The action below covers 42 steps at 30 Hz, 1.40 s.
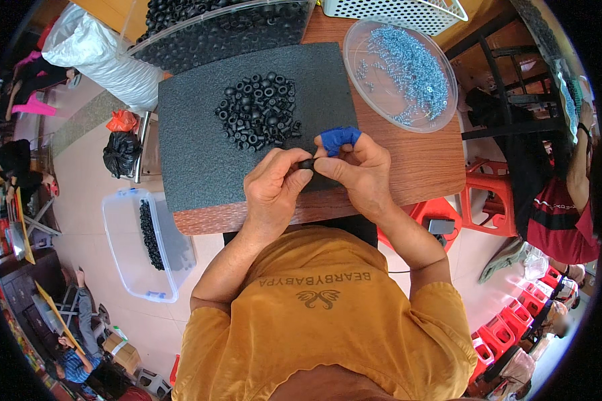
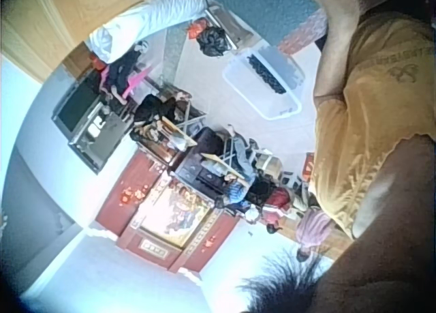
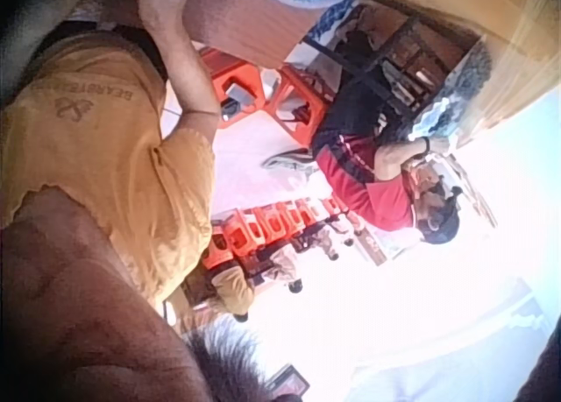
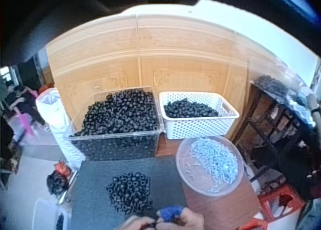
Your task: The person assembles small blue beads onto black plastic ring components by hand, using finger cots to handle the small parts.
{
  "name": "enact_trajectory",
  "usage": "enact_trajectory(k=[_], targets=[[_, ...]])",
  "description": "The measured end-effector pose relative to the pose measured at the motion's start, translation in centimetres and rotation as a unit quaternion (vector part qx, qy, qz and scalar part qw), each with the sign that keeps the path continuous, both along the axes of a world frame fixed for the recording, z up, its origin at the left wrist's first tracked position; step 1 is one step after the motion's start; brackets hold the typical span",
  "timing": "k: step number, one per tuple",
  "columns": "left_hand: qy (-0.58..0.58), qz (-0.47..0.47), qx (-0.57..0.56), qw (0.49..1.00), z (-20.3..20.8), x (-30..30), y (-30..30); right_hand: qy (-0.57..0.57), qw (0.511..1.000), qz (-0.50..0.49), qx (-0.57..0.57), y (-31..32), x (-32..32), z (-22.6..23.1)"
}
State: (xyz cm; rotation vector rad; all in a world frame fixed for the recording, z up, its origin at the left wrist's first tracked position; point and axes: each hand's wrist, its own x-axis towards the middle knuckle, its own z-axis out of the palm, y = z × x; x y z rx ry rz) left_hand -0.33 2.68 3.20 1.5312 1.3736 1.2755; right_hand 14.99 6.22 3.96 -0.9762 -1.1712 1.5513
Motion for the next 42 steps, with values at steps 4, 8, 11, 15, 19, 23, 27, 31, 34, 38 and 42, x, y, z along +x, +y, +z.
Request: enact_trajectory(k=[4,8,11,15,19,23,27,31,34,38,42], targets=[[-0.088,-0.010,-0.038,0.995,-0.3,-0.1,-0.2,0.000,1.000,-0.014,0.009,-0.2,-0.2,0.0],[-0.080,-0.016,-0.040,0.996,-0.2,0.1,-0.2,-0.171,0.968,-0.042,0.176,-0.2,0.0,-0.4],[-0.084,-0.013,-0.040,0.996,-0.3,0.3,-0.3,-0.265,0.895,-0.063,0.353,0.0,-0.1,0.0],[-0.129,-0.009,-0.086,0.988,-0.2,0.3,-0.3,-0.259,0.867,-0.095,0.415,-0.1,-0.5,-0.3],[-0.136,-0.016,-0.085,0.987,-0.1,0.4,-0.4,-0.252,0.865,-0.105,0.421,-0.2,-0.4,-0.4],[-0.108,-0.013,-0.067,0.992,0.1,0.5,-0.5,-0.278,0.842,-0.106,0.451,-0.1,-0.2,-0.4],[-0.144,-0.016,-0.095,0.985,0.0,0.4,-0.5,-0.303,0.830,-0.091,0.459,-0.5,-0.1,0.1],[-0.186,-0.019,-0.144,0.972,0.2,0.4,-0.6,-0.284,0.834,-0.113,0.460,-0.6,-0.3,-0.2],[-0.211,-0.025,-0.167,0.963,0.5,0.5,-0.6,-0.285,0.831,-0.107,0.466,-0.5,-0.1,-0.2],[-0.224,-0.029,-0.183,0.957,0.7,0.5,-0.6,-0.295,0.814,-0.112,0.488,-0.5,-0.1,-0.5],[-0.247,-0.037,-0.234,0.940,1.2,0.3,-0.2,-0.289,0.814,-0.112,0.491,-0.6,-0.2,-0.5]])
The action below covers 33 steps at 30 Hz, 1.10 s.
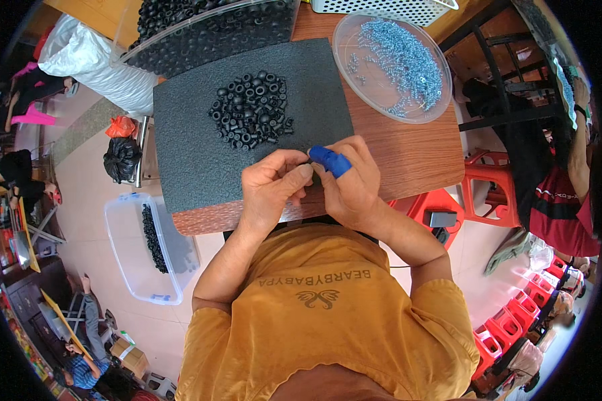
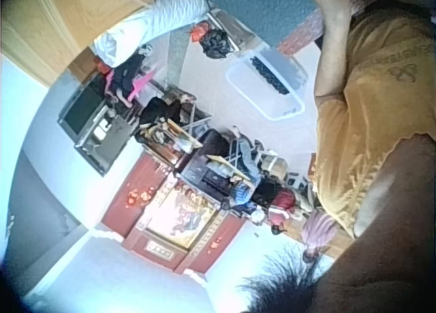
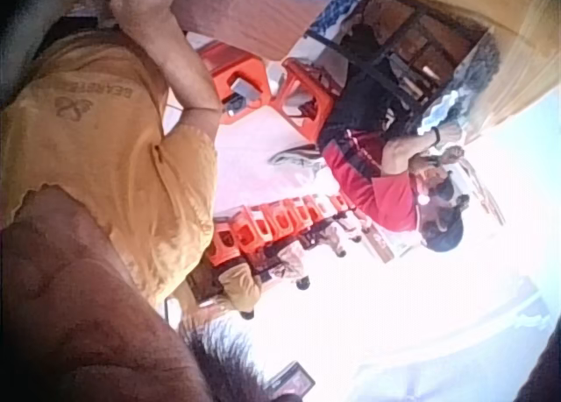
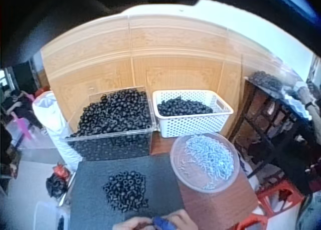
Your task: The person assembles small blue beads onto black plastic ring components by hand, using finger cots to handle the small parts.
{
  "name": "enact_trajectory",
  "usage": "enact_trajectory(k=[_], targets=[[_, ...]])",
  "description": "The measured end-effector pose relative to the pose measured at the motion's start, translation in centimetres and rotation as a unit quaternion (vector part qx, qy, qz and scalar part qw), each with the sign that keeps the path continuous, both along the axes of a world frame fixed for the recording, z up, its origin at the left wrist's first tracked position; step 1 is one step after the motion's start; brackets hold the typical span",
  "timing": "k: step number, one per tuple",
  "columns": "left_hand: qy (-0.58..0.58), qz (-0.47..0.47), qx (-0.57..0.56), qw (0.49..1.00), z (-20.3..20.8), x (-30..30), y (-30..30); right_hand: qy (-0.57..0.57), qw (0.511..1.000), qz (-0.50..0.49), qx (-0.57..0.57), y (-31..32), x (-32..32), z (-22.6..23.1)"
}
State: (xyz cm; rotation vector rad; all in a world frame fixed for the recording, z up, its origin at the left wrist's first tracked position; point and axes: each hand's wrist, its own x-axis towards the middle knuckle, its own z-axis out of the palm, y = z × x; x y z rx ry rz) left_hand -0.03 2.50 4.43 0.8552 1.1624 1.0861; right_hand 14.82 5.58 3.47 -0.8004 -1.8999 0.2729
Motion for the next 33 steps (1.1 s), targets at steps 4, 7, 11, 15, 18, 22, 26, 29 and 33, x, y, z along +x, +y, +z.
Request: enact_trajectory(k=[4,7,11,15,18,22,26,29,33], targets=[[-0.034,0.022,-0.014,0.999,-0.2,0.3,0.1,0.006,1.000,0.013,-0.008,-0.4,0.1,0.0],[-0.070,0.041,0.004,0.997,-0.9,0.4,0.0,0.006,0.999,0.029,-0.015,-0.3,0.3,0.1],[-0.115,0.074,-0.035,0.990,-1.0,0.2,0.4,-0.022,0.997,0.039,-0.058,0.0,0.7,1.0],[-0.181,0.099,-0.045,0.977,-0.9,0.3,0.6,-0.045,0.996,0.041,-0.070,0.3,0.7,0.5],[-0.178,0.115,-0.044,0.976,-0.6,0.7,0.7,-0.069,0.994,0.044,-0.072,0.5,0.2,0.7],[-0.168,0.123,-0.037,0.977,-0.8,0.8,0.7,-0.085,0.995,0.043,-0.009,1.1,-0.2,-0.2],[-0.157,0.116,-0.037,0.980,-0.8,0.6,0.7,-0.113,0.992,0.033,0.039,1.1,-0.4,-0.5],[-0.170,0.103,-0.038,0.979,-1.1,0.5,0.6,-0.102,0.992,0.041,0.061,1.4,-0.4,-0.9],[-0.181,0.063,-0.059,0.980,-0.8,0.1,0.3,-0.111,0.991,0.048,0.059,1.6,0.3,-0.9]])
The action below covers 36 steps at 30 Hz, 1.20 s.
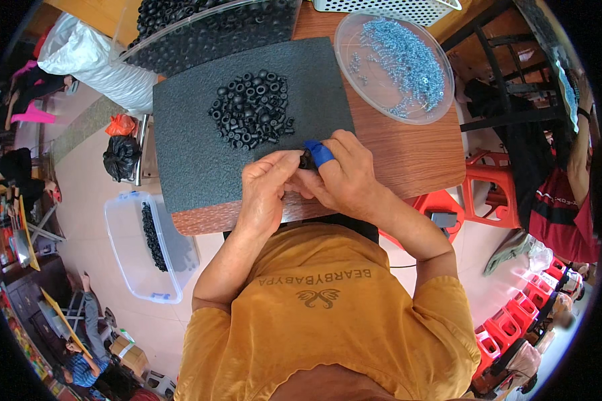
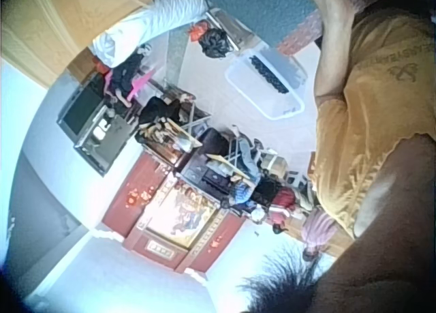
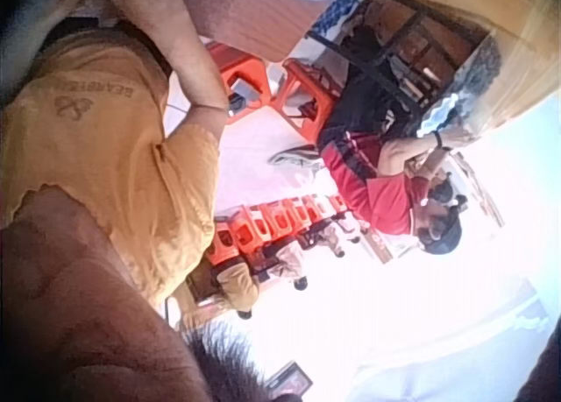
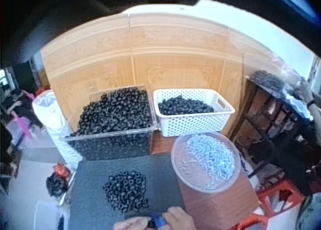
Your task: The person assembles small blue beads onto black plastic ring components by hand, using finger cots to handle the small parts.
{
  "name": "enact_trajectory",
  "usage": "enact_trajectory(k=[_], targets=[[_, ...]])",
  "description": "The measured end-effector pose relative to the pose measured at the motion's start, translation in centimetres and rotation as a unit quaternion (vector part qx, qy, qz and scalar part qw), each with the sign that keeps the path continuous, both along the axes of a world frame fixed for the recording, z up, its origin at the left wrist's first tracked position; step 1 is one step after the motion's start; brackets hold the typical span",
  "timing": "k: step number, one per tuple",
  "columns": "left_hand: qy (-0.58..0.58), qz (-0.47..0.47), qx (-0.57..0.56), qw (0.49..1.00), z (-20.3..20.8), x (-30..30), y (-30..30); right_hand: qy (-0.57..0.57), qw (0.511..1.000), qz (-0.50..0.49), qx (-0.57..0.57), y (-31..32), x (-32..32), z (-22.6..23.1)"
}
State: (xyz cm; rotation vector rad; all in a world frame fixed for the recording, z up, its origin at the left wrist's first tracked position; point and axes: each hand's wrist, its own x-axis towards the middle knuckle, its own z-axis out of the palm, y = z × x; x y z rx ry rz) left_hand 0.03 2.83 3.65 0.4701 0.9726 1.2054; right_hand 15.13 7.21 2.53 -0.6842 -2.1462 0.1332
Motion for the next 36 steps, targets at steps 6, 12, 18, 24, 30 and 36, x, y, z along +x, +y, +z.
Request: enact_trajectory(k=[6,12,18,24,30,36], targets=[[0.045,-0.064,0.043,0.996,-1.5,-0.2,-0.5,-0.016,1.000,0.013,0.005,-0.1,-0.1,-0.4],[0.125,-0.036,0.062,0.990,-2.5,0.5,-1.1,-0.061,0.997,0.028,0.031,-0.1,-0.1,-1.1],[0.123,-0.018,0.075,0.989,-2.7,0.6,-1.2,-0.062,0.997,0.045,0.022,0.1,0.2,-0.5],[0.091,-0.037,0.080,0.992,-2.3,0.2,-1.3,-0.052,0.987,0.085,-0.123,0.2,1.0,1.0],[0.167,-0.046,0.099,0.980,-2.4,0.5,-1.6,-0.042,0.990,0.070,-0.116,0.4,1.2,1.1],[0.286,-0.034,0.176,0.941,-2.2,0.5,-1.5,0.008,0.983,0.100,-0.152,0.7,1.5,1.5]])
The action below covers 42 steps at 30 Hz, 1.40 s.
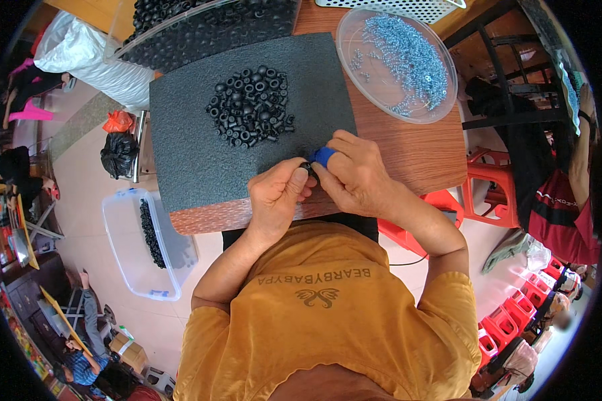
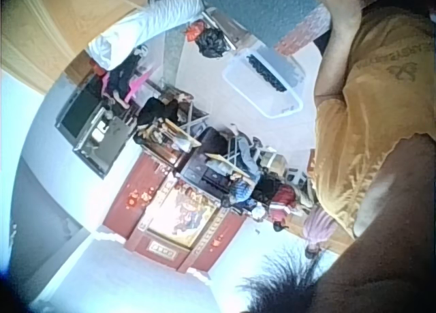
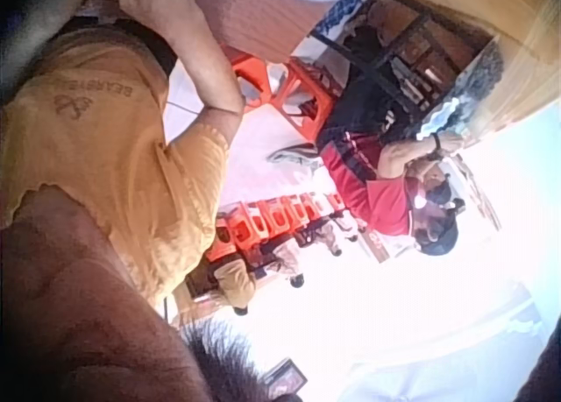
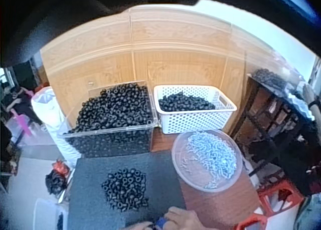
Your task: The person assembles small blue beads onto black plastic ring components by hand, using finger cots to handle the small parts.
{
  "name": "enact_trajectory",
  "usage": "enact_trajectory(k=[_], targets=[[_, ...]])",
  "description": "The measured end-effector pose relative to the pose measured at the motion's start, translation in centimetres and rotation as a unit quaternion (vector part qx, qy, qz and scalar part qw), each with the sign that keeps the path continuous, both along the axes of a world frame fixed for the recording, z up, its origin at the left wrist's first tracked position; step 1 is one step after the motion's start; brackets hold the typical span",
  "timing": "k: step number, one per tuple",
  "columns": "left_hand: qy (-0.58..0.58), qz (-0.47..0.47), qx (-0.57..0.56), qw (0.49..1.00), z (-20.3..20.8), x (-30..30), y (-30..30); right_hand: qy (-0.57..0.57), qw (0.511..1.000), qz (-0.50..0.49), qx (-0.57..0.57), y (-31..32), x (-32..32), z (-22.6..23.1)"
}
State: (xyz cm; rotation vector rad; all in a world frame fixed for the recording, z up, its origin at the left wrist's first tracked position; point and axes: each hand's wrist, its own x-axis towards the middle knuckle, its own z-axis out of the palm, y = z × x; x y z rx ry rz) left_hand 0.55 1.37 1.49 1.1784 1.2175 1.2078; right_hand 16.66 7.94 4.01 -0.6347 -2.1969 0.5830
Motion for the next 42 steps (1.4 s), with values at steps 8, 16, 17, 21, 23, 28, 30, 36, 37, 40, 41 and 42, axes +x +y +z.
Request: enact_trajectory(k=[8,16,17,21,23,28,30,36,37,40,41,42], targets=[[0.025,0.003,0.010,1.000,0.3,0.1,0.3,-0.034,0.998,-0.046,-0.016,-0.1,-0.2,0.1],[-0.110,0.017,-0.057,0.992,-0.4,-0.4,0.6,0.018,0.995,-0.087,-0.037,0.4,-0.4,-0.3],[-0.110,0.018,-0.058,0.992,-0.3,-0.4,0.7,0.025,0.995,-0.083,-0.049,0.4,-0.5,-0.3],[-0.085,0.023,-0.044,0.995,-0.1,-0.4,1.3,0.036,0.992,-0.087,-0.079,0.3,-1.0,-0.8],[-0.063,0.026,-0.025,0.997,-0.1,-0.4,1.4,0.038,0.994,-0.081,-0.064,0.3,-1.3,-0.7],[-0.118,0.057,-0.022,0.991,-0.4,-0.1,1.4,0.045,0.994,-0.093,-0.034,0.3,-1.9,-0.8],[-0.155,0.055,-0.025,0.986,-0.7,-0.2,1.5,0.049,0.994,-0.092,-0.025,0.4,-2.0,-0.8],[-0.290,0.056,-0.084,0.952,0.4,-1.5,2.0,0.035,0.991,-0.124,-0.025,1.0,-1.5,-0.5],[-0.290,0.057,-0.083,0.952,0.4,-1.9,1.9,0.019,0.990,-0.133,-0.034,1.1,-1.2,-0.5],[-0.302,0.076,-0.066,0.948,0.5,-2.9,1.6,0.004,0.991,-0.128,-0.040,0.9,-1.3,-0.9],[-0.302,0.076,-0.066,0.948,0.4,-3.2,1.5,0.005,0.993,-0.115,-0.037,0.7,-1.4,-1.0],[-0.303,0.085,-0.056,0.947,0.3,-3.5,1.4,0.005,0.993,-0.115,-0.037,0.5,-1.6,-1.1]])
